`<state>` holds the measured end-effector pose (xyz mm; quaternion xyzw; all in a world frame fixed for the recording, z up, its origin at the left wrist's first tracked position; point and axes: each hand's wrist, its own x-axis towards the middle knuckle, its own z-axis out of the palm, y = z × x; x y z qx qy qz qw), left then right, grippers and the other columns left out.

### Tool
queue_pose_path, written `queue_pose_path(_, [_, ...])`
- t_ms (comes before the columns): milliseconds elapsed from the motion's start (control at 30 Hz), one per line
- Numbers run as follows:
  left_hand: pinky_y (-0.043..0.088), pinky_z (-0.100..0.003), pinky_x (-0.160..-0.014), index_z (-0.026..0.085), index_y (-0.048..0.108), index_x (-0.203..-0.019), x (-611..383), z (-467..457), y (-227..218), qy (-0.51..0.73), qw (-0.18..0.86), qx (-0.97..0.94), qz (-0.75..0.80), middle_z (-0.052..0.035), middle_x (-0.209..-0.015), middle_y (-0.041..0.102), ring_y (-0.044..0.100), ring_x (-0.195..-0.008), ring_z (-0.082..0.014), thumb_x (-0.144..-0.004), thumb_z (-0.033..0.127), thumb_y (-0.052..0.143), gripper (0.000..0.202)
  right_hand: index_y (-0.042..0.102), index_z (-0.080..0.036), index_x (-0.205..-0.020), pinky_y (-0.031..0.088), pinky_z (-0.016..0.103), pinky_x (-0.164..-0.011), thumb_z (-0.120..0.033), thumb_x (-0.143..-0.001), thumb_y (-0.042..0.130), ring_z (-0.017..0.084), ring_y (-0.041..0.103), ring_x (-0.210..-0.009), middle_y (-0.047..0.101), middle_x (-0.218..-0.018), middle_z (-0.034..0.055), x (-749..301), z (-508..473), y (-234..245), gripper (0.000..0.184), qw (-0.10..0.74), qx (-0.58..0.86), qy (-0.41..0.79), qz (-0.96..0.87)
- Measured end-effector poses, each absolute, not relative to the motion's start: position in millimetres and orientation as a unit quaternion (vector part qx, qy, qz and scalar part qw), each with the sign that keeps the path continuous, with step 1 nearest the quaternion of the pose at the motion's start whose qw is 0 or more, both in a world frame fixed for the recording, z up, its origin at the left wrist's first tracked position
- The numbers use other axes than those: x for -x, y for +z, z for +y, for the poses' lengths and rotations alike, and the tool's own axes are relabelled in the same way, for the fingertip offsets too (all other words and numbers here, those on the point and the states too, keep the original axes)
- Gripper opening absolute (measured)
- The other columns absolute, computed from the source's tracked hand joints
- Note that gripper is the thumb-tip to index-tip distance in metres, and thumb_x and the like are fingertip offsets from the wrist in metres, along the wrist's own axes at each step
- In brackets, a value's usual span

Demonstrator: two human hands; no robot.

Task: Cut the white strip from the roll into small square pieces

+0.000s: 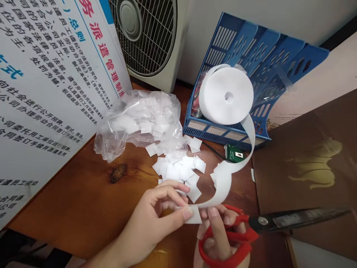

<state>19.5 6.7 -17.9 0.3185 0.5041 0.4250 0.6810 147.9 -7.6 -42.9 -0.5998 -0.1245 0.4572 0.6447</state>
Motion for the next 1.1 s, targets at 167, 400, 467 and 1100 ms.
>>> queue_pose_path(167, [0.041,-0.039,-0.115,0.021,0.077,-0.078,-19,6,-19,0.433,0.658,-0.358,0.501,-0.0058,-0.147,0.055,0.054,-0.136,-0.0291,-0.082,0.024,0.085,0.009,0.042,-0.021,-0.080,0.039,0.015,-0.037,-0.024,-0.073,0.087,0.003,0.047,-0.036,0.062,-0.072,-0.0080,-150,-4,-38,0.046,0.633,0.627,0.444,-0.095])
queue_pose_path(400, [0.056,-0.032,-0.099,0.019,0.076,-0.078,-31,6,-20,0.441,0.681,-0.287,0.510,-0.0084,-0.130,0.070,0.072,-0.113,-0.0240,-0.084,0.024,0.083,0.011,0.040,-0.020,-0.080,0.036,0.014,-0.040,-0.019,-0.078,0.080,0.002,0.048,-0.033,0.057,-0.065,-0.0113,-144,-5,-32,0.040,0.643,0.613,0.447,-0.102])
queue_pose_path(467, [0.058,-0.025,-0.088,0.018,0.075,-0.078,-34,8,-21,0.443,0.679,-0.265,0.521,-0.0078,-0.115,0.076,0.075,-0.099,-0.0190,-0.084,0.024,0.083,0.012,0.041,-0.020,-0.079,0.034,0.013,-0.039,-0.016,-0.078,0.078,0.001,0.048,-0.033,0.057,-0.066,-0.0115,-141,-5,-32,0.037,0.652,0.613,0.433,-0.105])
queue_pose_path(1100, [0.058,-0.016,-0.070,0.018,0.084,-0.091,-33,13,-25,0.451,0.652,-0.261,0.550,-0.0044,-0.082,0.081,0.073,-0.074,-0.0127,-0.080,0.025,0.086,0.013,0.042,-0.021,-0.083,0.029,0.016,-0.037,-0.021,-0.079,0.082,0.001,0.049,-0.035,0.057,-0.076,-0.0101,-131,-10,-42,0.041,0.634,0.588,0.491,-0.106])
